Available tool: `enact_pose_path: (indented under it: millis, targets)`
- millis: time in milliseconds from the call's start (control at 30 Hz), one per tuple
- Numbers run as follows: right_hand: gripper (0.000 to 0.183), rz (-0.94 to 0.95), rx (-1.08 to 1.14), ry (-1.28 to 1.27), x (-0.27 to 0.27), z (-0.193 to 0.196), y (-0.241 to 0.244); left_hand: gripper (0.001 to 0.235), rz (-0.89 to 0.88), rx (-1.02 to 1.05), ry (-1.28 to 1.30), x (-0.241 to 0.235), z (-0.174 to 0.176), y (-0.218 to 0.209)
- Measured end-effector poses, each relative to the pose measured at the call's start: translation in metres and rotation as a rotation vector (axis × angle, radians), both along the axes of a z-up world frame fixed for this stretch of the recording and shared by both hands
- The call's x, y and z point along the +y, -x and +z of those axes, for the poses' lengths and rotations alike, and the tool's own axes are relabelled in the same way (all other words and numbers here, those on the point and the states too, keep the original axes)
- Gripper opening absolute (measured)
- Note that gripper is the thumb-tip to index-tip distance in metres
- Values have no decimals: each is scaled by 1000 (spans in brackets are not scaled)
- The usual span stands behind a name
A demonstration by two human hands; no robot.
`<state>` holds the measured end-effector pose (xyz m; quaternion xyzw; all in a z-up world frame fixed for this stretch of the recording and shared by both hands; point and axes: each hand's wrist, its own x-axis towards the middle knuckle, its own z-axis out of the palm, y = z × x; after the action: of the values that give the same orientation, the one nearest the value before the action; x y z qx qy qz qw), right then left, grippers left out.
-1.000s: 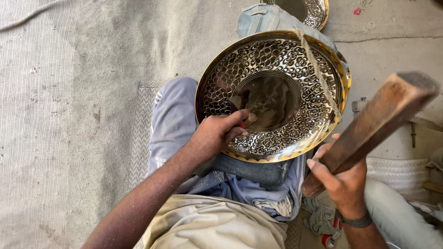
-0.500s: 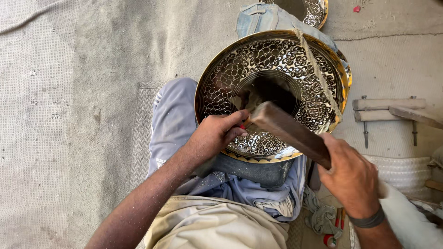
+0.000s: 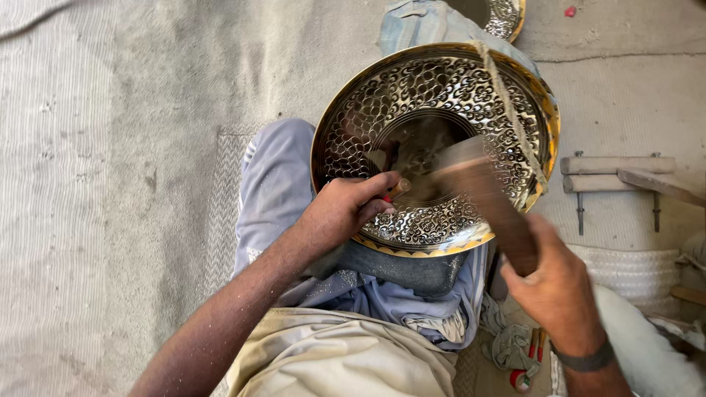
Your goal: The person sits on the floor and uses a hammer and chisel to create a textured pattern on a metal plate. They repeatedly strike the chisel against the plate's surface to form decorative indentations.
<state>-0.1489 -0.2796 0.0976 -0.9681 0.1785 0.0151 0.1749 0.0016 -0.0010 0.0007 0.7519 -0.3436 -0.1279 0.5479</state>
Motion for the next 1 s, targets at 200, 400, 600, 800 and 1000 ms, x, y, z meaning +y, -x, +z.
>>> enact_pose_path:
  millis: [200, 400, 600, 800, 1000]
  targets:
    - [73, 122, 35, 160, 2, 9, 8, 40, 0, -48, 68, 2, -6, 2]
    - [64, 270, -12, 352, -2, 1, 8, 40, 4, -30, 22, 5, -3, 4]
    - [55, 55, -442, -417, -4, 3, 4, 38, 19, -58, 122, 1, -1, 3]
    - [77, 122, -33, -21, -1, 6, -8, 37, 238, 35, 134, 1, 0, 20]
    - [77, 146, -16, 76, 9, 16, -15, 39, 581, 106, 152, -12, -3, 60]
